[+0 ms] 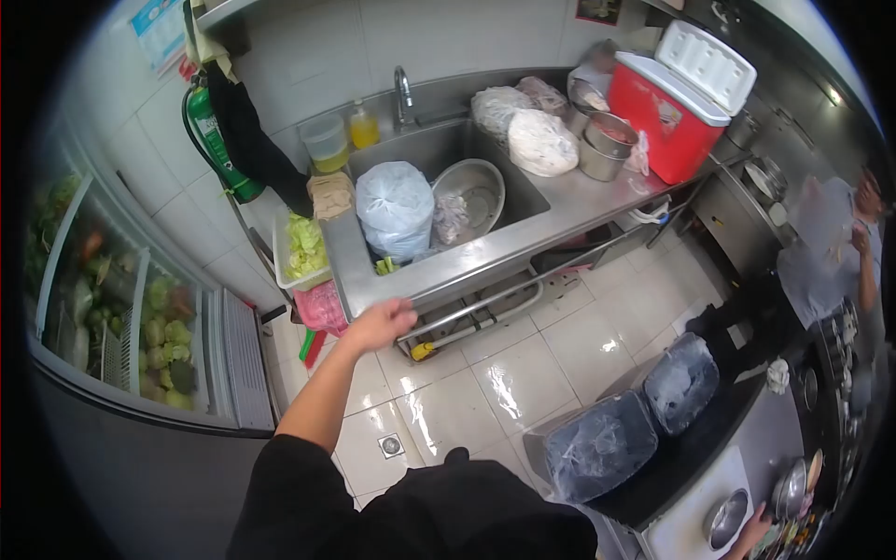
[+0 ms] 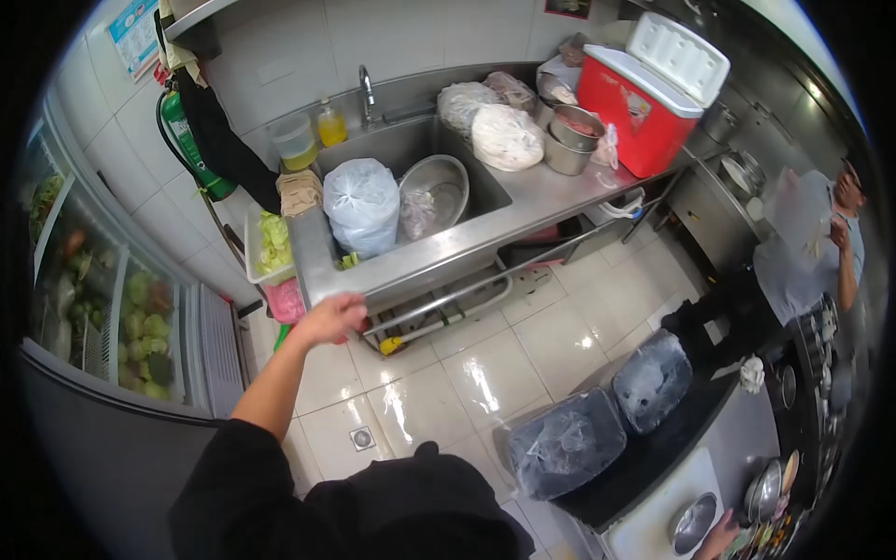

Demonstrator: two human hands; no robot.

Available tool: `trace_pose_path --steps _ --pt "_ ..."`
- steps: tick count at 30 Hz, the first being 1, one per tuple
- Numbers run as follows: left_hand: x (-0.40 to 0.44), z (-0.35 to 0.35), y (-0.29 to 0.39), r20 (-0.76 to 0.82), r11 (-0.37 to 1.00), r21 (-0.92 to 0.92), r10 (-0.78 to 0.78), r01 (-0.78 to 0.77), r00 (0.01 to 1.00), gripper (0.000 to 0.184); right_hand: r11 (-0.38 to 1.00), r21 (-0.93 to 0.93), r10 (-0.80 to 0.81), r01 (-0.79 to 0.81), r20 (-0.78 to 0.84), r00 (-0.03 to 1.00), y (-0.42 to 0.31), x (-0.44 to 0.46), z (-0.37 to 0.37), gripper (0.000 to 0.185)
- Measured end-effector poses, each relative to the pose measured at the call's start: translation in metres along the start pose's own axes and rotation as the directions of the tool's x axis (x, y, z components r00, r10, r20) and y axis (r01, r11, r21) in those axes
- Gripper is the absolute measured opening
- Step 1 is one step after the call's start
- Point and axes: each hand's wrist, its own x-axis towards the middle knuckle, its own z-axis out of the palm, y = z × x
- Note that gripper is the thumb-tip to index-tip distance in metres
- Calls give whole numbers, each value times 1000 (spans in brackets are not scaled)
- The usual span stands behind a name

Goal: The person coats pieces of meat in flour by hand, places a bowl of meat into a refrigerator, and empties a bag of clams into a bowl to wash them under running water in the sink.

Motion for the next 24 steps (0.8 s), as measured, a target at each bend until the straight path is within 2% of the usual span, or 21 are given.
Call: trace_pose_path --steps 1,2,3,4,6,7,8,9,10,11,12,13,14,15,16,17,18,20,23,24 --pt "8 -12 28 -46 998 -34 -61 60 997 50 997 73 -11 -12 300 954 -54 19 -14 58" --pt "38 -19 21 -94 997 -72 26 -33 995 49 919 388 -152 64 202 967 -81 30 18 50" --pt "69 -23 10 -147 987 -103 110 -126 983 49 890 444 -223 107 219 950 -117 44 50 44" --pt "93 -28 11 -146 982 -166 66 -90 987 48 834 540 -161 -109 429 889 -206 25 36 39" --pt "140 -30 16 -143 957 -291 -23 -20 989 48 761 640 -274 -107 467 841 -330 11 76 35" --pt "164 -32 16 -136 959 -284 -64 23 989 47 732 666 -362 -143 558 747 -409 -11 63 36" --pt "189 -35 15 -131 959 -277 -106 67 986 47 659 748 -471 -80 493 732 -468 -24 85 38" --pt "212 -38 11 -127 956 -271 -154 115 980 46 551 835 -613 -14 416 672 -523 -36 108 38" --pt "233 -42 5 -148 958 -254 -176 135 973 46 574 816 -701 68 447 556 -588 -51 103 37" --pt "252 -46 -2 -167 957 -238 -205 163 964 45 479 878 -773 10 416 478 -637 -65 125 34" --pt "269 -52 -9 -184 955 -223 -238 196 954 45 478 878 -793 -15 439 421 -690 -81 140 33" --pt "284 -59 -19 -195 956 -148 -278 252 940 43 394 919 -860 -20 376 345 -738 -100 156 32" --pt "298 -65 -32 -197 948 -72 -319 310 927 42 365 928 -911 73 340 233 -791 -118 148 32" --pt "310 -69 -50 -200 932 -4 -356 363 913 40 351 935 -929 47 341 147 -834 -137 158 34" --pt "327 -73 -84 -245 908 208 -312 364 918 37 350 937 -936 27 348 58 -873 -155 175 34" --pt "334 -74 -100 -244 885 231 -350 404 904 38 346 938 -938 35 347 -13 -909 -175 183 37" --pt "338 -74 -111 -245 862 250 -385 441 890 38 384 923 -921 -3 383 -75 -938 -197 221 42" --pt "339 -70 -121 -221 822 291 -441 490 870 38 597 793 -798 -120 571 -191 -991 -237 243 48" --pt "347 -52 -119 -116 786 406 -462 466 879 38 833 538 -553 -129 809 -199 -1046 -279 285 41" --pt "353 -41 -124 -59 782 459 -446 421 893 40 839 497 -538 -221 820 -197 -1053 -291 298 37"
